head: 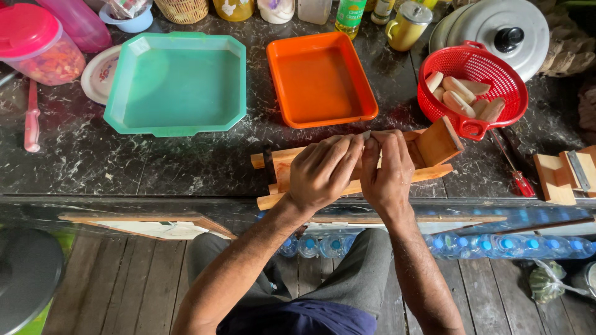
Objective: The person assembles a small wooden device by inserting a metal blade into a wooden frame and securing it with a screwdriver. They repeatedly adjust the blade and tighten screws while seated on the floor.
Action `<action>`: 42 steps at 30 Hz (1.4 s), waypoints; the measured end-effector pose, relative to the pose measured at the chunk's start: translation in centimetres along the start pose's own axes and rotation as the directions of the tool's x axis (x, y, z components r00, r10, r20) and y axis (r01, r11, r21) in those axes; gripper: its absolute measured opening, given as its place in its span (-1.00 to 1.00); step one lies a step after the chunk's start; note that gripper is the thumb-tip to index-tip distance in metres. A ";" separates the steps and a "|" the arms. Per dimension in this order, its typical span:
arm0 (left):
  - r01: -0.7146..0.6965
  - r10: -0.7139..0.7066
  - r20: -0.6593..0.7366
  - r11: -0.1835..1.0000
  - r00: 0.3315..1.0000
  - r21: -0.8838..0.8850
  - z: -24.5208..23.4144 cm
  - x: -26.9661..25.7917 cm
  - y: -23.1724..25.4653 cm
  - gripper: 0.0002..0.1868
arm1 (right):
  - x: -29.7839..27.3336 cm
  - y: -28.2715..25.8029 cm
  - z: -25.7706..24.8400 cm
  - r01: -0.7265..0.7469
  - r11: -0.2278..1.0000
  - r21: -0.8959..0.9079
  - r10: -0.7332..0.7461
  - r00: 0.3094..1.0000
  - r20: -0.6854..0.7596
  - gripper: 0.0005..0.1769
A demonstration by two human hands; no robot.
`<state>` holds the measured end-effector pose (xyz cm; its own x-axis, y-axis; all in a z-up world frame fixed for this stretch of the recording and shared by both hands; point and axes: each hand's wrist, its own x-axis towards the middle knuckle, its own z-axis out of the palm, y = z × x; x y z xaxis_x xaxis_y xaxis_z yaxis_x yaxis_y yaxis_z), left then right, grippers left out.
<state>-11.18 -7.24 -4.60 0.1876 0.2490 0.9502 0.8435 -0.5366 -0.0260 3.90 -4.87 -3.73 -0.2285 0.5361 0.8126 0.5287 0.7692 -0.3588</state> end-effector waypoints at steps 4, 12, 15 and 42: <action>0.009 -0.009 -0.003 1.000 1.000 -0.027 0.1 -0.3 0.1 -0.75 | -0.3 0.3 0.7 -0.010 1.000 0.012 0.011 1.000 -0.009 -0.97; 0.163 -0.165 0.003 0.970 0.986 -0.178 -0.2 -0.4 1.2 -0.83 | -1.3 0.6 1.6 -0.020 0.997 -0.080 0.012 0.996 -0.090 -0.82; 0.270 -0.268 0.037 0.935 0.963 -0.232 -0.1 -0.6 1.5 -0.85 | -1.2 0.3 1.5 0.003 0.994 -0.110 -0.017 0.993 -0.121 -0.77; 0.274 -0.271 0.047 0.932 0.961 -0.235 0.9 -2.3 1.4 -0.74 | -1.3 0.0 0.1 0.105 0.980 -0.170 -0.103 0.995 0.021 -0.85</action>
